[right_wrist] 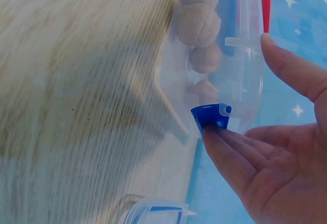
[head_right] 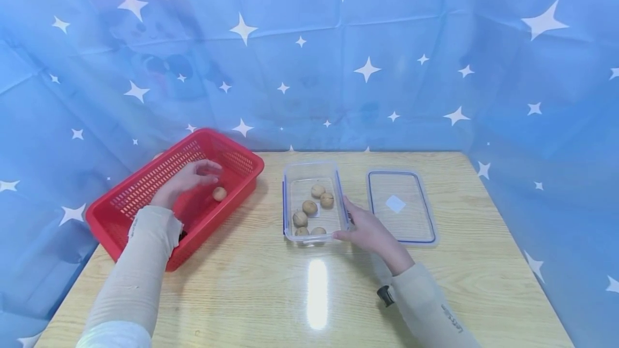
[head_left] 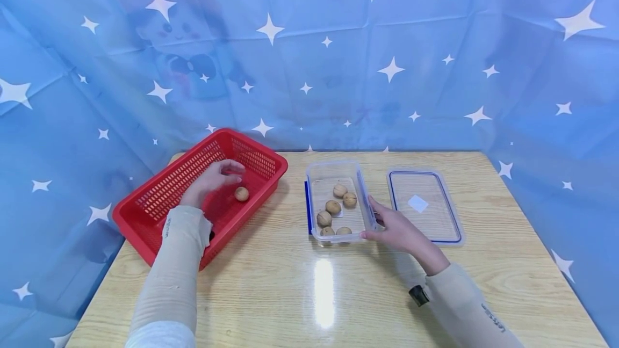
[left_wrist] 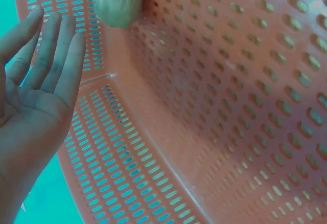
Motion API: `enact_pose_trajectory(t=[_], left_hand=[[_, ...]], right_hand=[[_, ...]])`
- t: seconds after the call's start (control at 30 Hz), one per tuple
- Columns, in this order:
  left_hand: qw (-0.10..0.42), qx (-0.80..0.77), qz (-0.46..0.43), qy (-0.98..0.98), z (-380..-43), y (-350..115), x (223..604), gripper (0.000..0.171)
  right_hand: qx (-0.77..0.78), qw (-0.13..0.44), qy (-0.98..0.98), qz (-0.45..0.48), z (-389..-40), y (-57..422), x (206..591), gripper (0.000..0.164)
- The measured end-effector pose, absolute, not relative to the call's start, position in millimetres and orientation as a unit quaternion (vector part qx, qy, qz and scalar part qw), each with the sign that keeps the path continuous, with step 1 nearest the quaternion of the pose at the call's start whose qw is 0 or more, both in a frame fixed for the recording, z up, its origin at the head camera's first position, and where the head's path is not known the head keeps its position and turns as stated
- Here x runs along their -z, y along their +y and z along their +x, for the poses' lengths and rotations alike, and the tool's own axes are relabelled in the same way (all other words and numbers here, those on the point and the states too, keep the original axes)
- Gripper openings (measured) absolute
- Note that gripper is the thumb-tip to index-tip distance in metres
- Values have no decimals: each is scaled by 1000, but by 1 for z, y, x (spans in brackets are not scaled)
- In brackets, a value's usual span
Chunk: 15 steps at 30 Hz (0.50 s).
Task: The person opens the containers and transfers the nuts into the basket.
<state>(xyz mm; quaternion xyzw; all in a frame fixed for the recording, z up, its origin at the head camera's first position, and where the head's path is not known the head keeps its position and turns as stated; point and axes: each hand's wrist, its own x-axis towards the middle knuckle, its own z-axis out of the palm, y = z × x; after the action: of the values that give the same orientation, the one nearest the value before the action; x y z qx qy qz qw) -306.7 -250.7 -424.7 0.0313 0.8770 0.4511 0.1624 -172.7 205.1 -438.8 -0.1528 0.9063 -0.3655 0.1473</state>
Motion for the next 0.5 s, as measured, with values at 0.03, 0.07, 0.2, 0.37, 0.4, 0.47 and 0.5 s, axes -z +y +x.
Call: enact_pose_trajectory(t=[0.03, 0.07, 0.2, 0.37, 0.4, 0.47, 0.5], left_hand=[[160, -452, 34, 877, -307, -251, 423, 42], [156, -453, 37, 877, -307, -251, 422, 44], [145, -456, 52, 876, -304, -249, 411, 48], [146, -461, 71, 873, -289, -238, 380, 48], [147, -462, 71, 872, -285, -235, 374, 48], [145, -461, 70, 873, -286, -234, 372, 48], [145, -464, 68, 871, -286, -233, 371, 49]], right_hand=[[366, 148, 906, -153, -173, 205, 439, 92], [367, 148, 905, -153, -173, 205, 438, 92], [371, 148, 904, -153, -172, 205, 438, 92], [376, 147, 902, -156, -172, 205, 438, 92], [376, 147, 901, -156, -172, 205, 438, 92], [374, 147, 902, -156, -172, 205, 438, 92], [373, 147, 903, -157, -172, 205, 438, 92]])
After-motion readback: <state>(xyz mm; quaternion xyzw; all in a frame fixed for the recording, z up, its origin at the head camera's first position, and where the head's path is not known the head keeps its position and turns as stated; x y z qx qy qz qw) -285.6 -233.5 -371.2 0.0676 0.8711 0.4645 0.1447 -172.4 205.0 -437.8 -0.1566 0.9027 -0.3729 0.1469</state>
